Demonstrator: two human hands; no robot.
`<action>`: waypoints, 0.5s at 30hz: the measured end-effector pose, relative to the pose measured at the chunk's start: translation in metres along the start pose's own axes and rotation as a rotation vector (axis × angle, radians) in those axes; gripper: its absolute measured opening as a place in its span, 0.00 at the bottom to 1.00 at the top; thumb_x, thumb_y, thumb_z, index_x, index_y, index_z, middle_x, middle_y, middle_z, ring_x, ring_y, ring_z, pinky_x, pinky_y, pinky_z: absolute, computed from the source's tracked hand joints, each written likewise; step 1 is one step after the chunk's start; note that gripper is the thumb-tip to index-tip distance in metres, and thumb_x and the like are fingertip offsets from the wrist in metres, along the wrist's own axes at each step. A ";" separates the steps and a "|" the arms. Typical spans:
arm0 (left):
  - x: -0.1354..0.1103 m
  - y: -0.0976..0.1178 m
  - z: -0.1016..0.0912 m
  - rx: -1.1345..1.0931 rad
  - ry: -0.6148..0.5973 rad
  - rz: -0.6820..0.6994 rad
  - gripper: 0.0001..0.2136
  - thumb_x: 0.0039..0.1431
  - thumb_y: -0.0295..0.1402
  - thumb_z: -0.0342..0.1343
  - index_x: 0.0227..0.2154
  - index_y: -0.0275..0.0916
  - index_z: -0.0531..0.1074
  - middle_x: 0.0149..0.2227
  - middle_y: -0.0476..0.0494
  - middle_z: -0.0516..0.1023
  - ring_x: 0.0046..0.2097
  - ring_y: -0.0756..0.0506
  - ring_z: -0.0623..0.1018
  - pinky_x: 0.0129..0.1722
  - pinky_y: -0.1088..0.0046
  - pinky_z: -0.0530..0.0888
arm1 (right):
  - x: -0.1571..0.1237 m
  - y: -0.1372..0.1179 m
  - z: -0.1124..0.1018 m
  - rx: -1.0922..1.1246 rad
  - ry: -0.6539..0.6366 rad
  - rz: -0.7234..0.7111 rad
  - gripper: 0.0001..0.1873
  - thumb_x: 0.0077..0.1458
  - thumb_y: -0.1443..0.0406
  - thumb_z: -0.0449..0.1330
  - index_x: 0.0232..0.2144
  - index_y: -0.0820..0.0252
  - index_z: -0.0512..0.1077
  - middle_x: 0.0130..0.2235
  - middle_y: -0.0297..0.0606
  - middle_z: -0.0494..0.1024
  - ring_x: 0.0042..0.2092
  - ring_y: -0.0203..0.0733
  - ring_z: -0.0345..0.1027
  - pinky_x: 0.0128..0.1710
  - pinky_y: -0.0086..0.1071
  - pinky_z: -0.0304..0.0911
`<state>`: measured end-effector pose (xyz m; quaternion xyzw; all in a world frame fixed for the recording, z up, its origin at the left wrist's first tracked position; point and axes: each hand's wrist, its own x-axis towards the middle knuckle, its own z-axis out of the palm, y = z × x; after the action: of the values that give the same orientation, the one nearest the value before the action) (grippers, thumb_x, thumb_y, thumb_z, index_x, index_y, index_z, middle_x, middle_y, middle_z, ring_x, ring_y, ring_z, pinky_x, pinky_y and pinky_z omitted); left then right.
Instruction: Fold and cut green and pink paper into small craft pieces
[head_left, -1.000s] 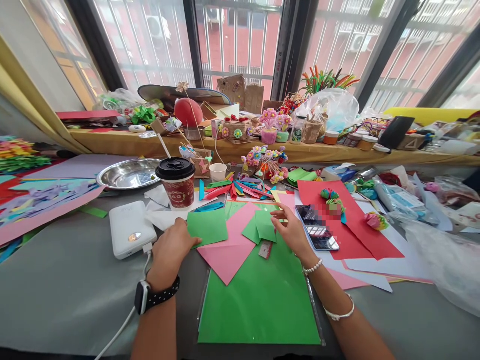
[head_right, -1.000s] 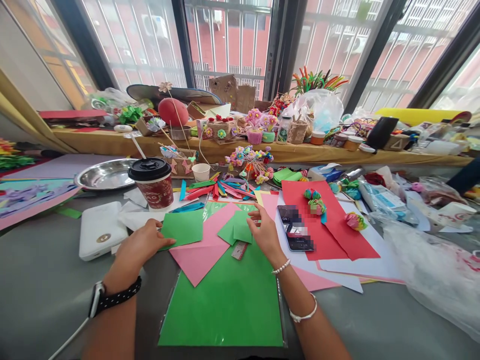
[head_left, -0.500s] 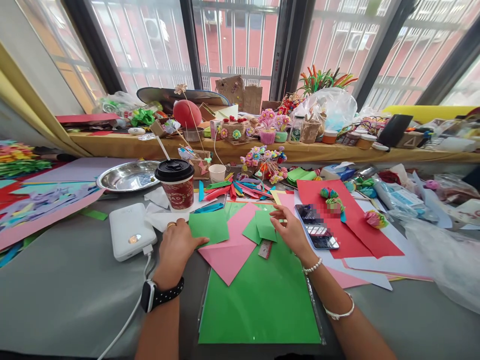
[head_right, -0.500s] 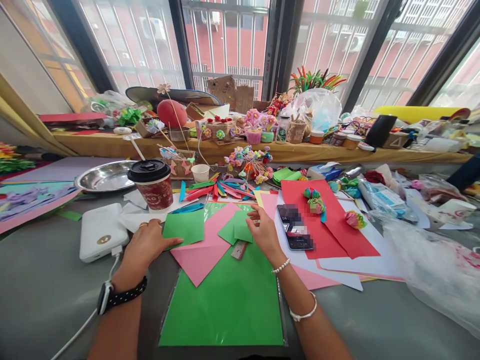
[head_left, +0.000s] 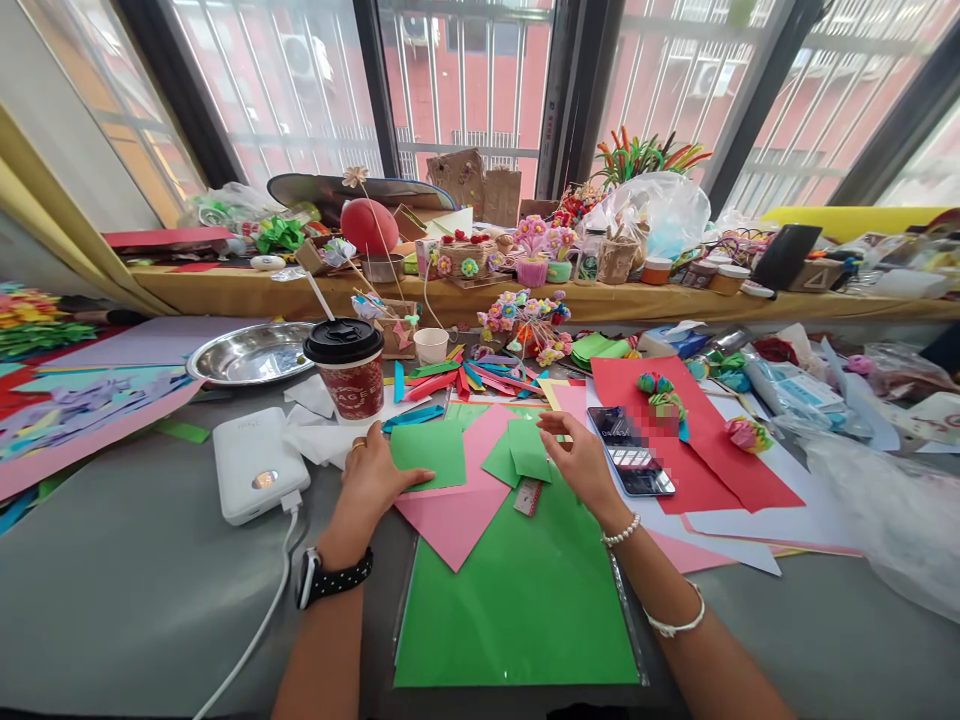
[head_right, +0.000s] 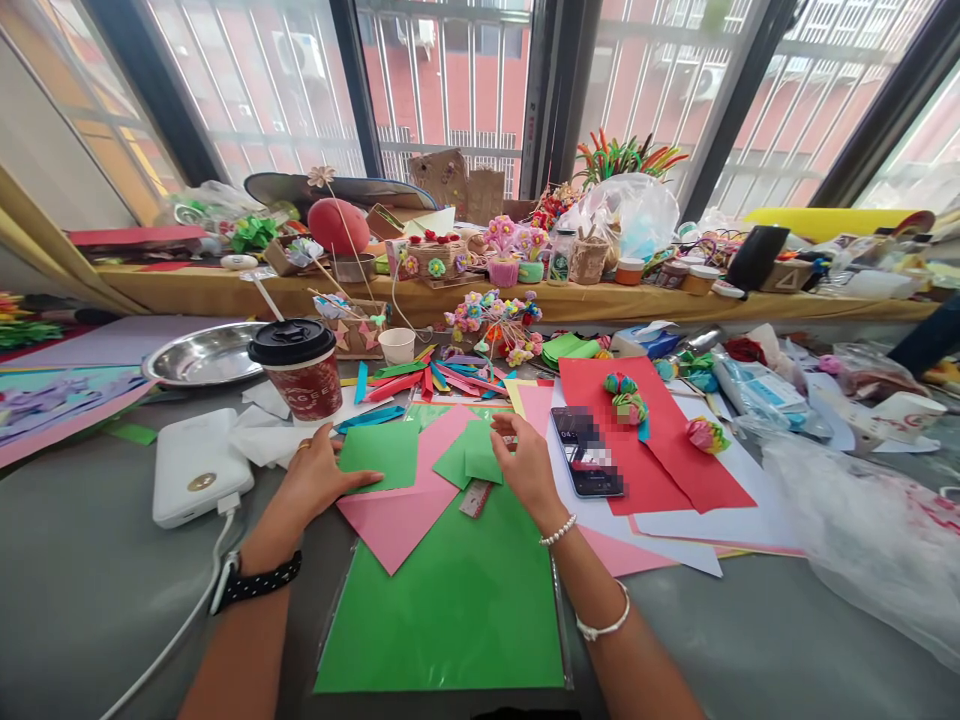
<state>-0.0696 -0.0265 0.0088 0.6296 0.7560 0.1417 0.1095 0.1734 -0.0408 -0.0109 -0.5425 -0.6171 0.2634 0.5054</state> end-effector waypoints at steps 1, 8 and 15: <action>0.001 0.000 0.000 -0.009 -0.003 0.002 0.43 0.32 0.44 0.58 0.50 0.26 0.48 0.44 0.34 0.66 0.48 0.38 0.63 0.44 0.68 0.61 | 0.000 0.000 0.000 -0.011 -0.002 -0.003 0.12 0.47 0.65 0.51 0.37 0.62 0.66 0.37 0.43 0.72 0.38 0.41 0.66 0.34 0.33 0.64; -0.001 -0.001 0.008 0.113 -0.082 0.244 0.44 0.31 0.52 0.54 0.53 0.35 0.48 0.56 0.33 0.51 0.56 0.36 0.51 0.52 0.60 0.51 | 0.001 0.000 0.000 -0.063 0.002 -0.023 0.12 0.48 0.64 0.51 0.36 0.61 0.66 0.38 0.42 0.72 0.39 0.40 0.66 0.34 0.32 0.64; -0.004 -0.001 0.013 0.126 -0.278 0.428 0.39 0.40 0.55 0.46 0.54 0.39 0.50 0.58 0.37 0.47 0.58 0.38 0.45 0.53 0.54 0.43 | -0.003 0.003 -0.003 -0.372 -0.297 -0.186 0.26 0.40 0.58 0.60 0.42 0.63 0.65 0.44 0.45 0.70 0.44 0.46 0.64 0.41 0.38 0.61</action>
<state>-0.0653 -0.0298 -0.0033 0.7942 0.5906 0.0264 0.1406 0.1774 -0.0435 -0.0136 -0.5225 -0.7697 0.1743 0.3227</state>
